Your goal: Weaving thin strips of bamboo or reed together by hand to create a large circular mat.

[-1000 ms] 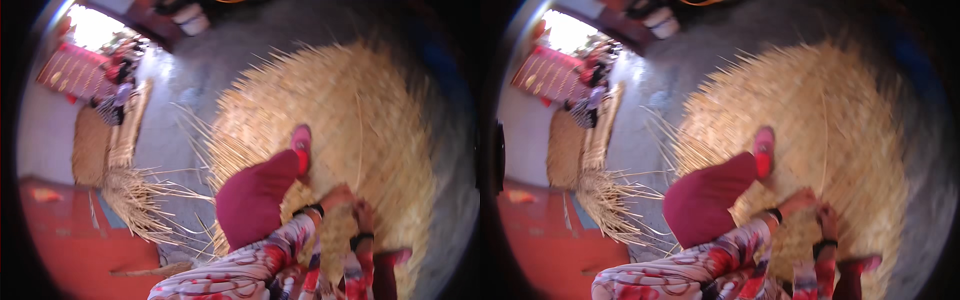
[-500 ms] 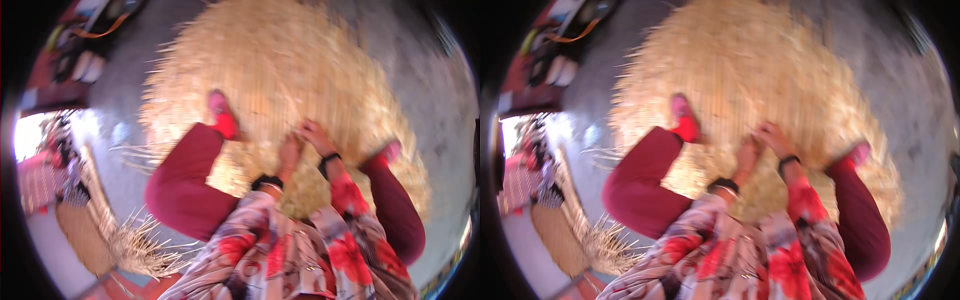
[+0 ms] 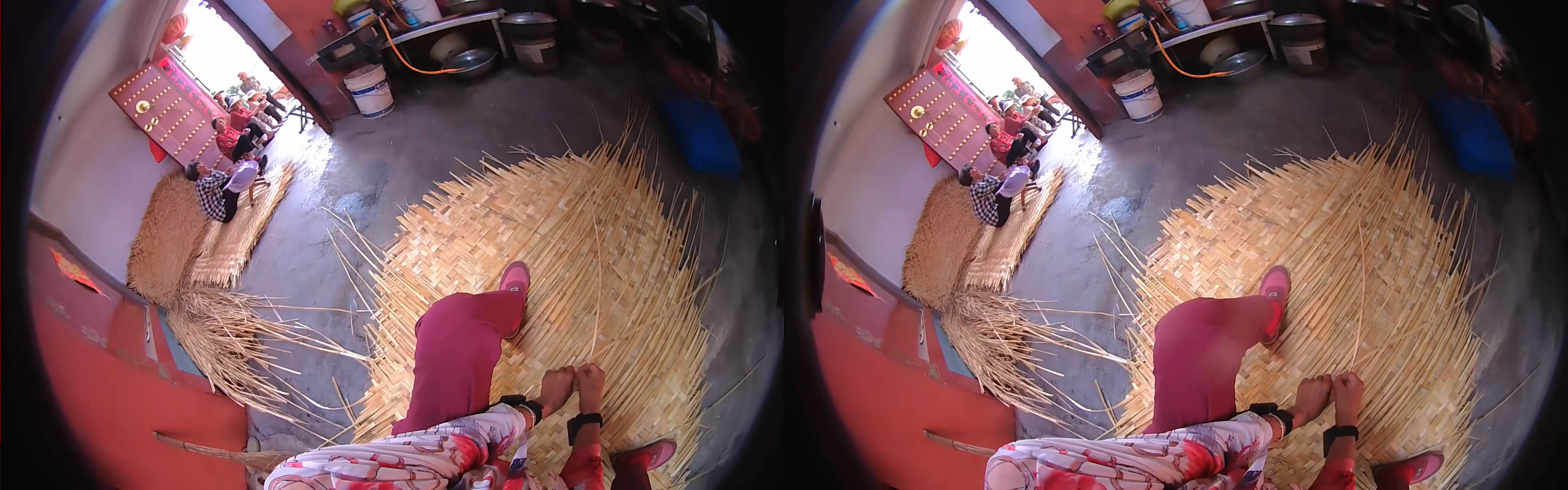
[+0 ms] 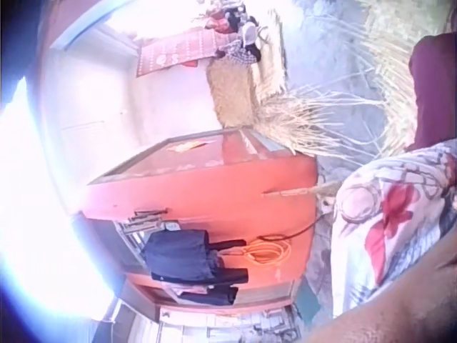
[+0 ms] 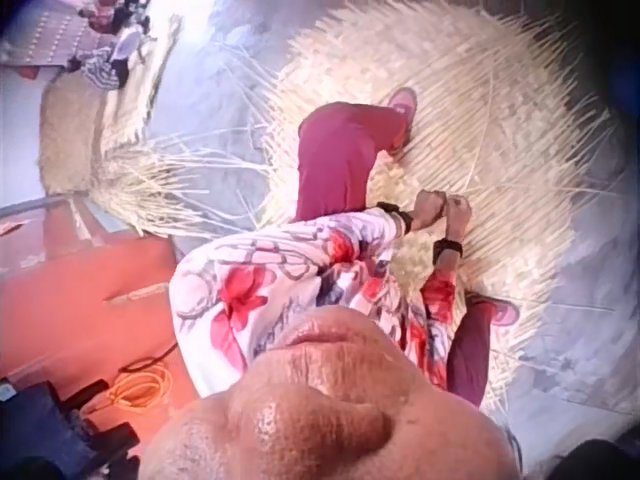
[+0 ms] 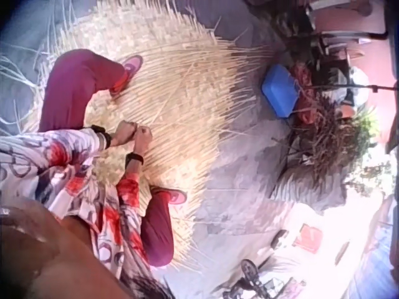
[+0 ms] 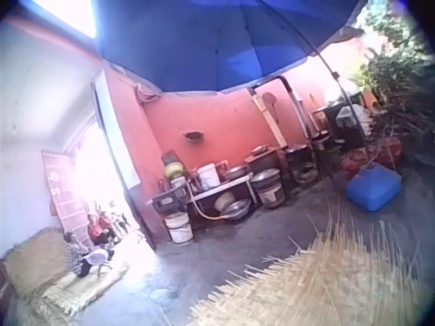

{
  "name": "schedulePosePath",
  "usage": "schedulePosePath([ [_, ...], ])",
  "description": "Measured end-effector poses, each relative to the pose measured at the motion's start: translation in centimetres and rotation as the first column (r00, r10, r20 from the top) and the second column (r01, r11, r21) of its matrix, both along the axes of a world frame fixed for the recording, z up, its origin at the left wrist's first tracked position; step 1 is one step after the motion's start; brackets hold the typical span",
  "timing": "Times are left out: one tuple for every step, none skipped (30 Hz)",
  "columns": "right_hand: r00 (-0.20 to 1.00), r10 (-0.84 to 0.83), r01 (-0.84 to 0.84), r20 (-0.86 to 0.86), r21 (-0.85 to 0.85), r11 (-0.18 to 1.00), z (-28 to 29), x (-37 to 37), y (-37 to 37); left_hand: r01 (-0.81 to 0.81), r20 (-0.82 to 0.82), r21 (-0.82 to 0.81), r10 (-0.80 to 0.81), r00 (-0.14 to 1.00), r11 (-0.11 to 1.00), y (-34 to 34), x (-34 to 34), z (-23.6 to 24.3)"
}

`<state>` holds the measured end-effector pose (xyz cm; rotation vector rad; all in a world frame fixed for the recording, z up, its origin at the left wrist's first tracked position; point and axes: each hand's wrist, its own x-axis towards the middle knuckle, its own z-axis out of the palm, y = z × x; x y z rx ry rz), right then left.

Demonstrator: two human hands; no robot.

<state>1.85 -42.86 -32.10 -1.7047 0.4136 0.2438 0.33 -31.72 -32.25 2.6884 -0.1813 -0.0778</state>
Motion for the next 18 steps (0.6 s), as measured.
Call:
schedulePosePath([
  [0.997,0.072,-0.069,-0.025,0.123,0.99,1.2,0.3,-0.1,-0.017,-0.026,-0.015,0.017,1.0,1.0,0.4,0.0,-0.5],
  [0.997,0.07,-0.068,-0.013,0.115,0.991,0.8,0.5,-0.7,-0.018,-0.052,-0.042,0.016,0.999,0.999,0.1,0.1,-0.8],
  [0.991,0.129,-0.131,0.036,0.045,0.99,-0.1,0.5,-1.6,-0.011,-0.06,-0.081,0.006,0.998,0.997,0.0,0.2,-0.9],
  [0.979,0.189,-0.187,0.08,-0.029,0.982,-1.0,0.6,-2.2,-0.009,-0.053,-0.086,0.004,0.999,0.996,-0.1,0.2,-0.9],
  [0.977,0.198,-0.203,0.076,0.059,0.977,1.9,0.7,-0.7,-0.017,-0.104,-0.133,0.003,0.995,0.991,0.6,0.2,-1.4],
  [0.977,0.195,-0.2,0.081,0.05,0.979,1.9,0.8,-0.7,-0.003,-0.151,-0.196,-0.027,0.988,0.981,0.4,0.4,-1.4],
  [0.956,0.237,-0.22,0.172,-0.112,0.969,1.6,0.8,-0.6,0.002,-0.146,-0.202,-0.032,0.989,0.979,0.4,0.6,-1.4],
  [0.925,0.29,-0.221,0.247,-0.272,0.937,1.0,0.5,-0.5,-0.02,-0.197,-0.245,-0.03,0.98,0.969,0.4,0.4,-1.4],
  [0.936,0.264,-0.216,0.234,-0.209,0.954,0.5,0.3,-0.6,-0.044,-0.25,-0.285,-0.03,0.968,0.957,0.4,0.3,-1.4],
  [0.938,0.259,-0.211,0.229,-0.212,0.954,0.0,0.0,-1.0,-0.039,-0.253,-0.289,-0.037,0.967,0.956,0.4,0.2,-1.5],
  [0.921,0.304,-0.245,0.245,-0.245,0.938,0.1,0.2,-0.9,-0.008,-0.264,-0.294,-0.072,0.962,0.956,0.7,0.5,-2.0],
  [0.902,0.346,-0.274,0.258,-0.276,0.921,0.1,0.1,-0.9,0.024,-0.276,-0.298,-0.11,0.955,0.954,1.1,0.6,-2.6],
  [0.905,0.34,-0.27,0.255,-0.273,0.923,0.1,-0.3,-1.1,0.048,-0.207,-0.35,-0.127,0.97,0.936,0.9,0.2,-3.2],
  [0.91,0.314,-0.242,0.27,-0.267,0.933,0.3,-0.6,-1.6,0.053,-0.216,-0.351,-0.136,0.967,0.935,0.5,0.3,-3.5],
  [0.924,0.28,-0.208,0.261,-0.273,0.939,0.3,-1.4,-2.4,0.096,-0.248,-0.352,-0.192,0.95,0.931,-0.2,0.3,-3.7],
  [0.928,0.211,-0.141,0.306,-0.236,0.961,-1.2,-1.4,-3.1,0.143,-0.283,-0.359,-0.254,0.925,0.922,-1.2,0.3,-4.1],
  [0.927,0.143,-0.076,0.347,-0.198,0.977,-2.1,-1.6,-3.5,0.187,-0.256,-0.384,-0.299,0.919,0.904,-1.3,0.7,-5.3],
  [0.932,0.216,-0.115,0.291,-0.328,0.938,-1.4,-0.9,-2.9,0.107,-0.283,-0.392,-0.231,0.931,0.914,-0.8,1.1,-6.1],
])
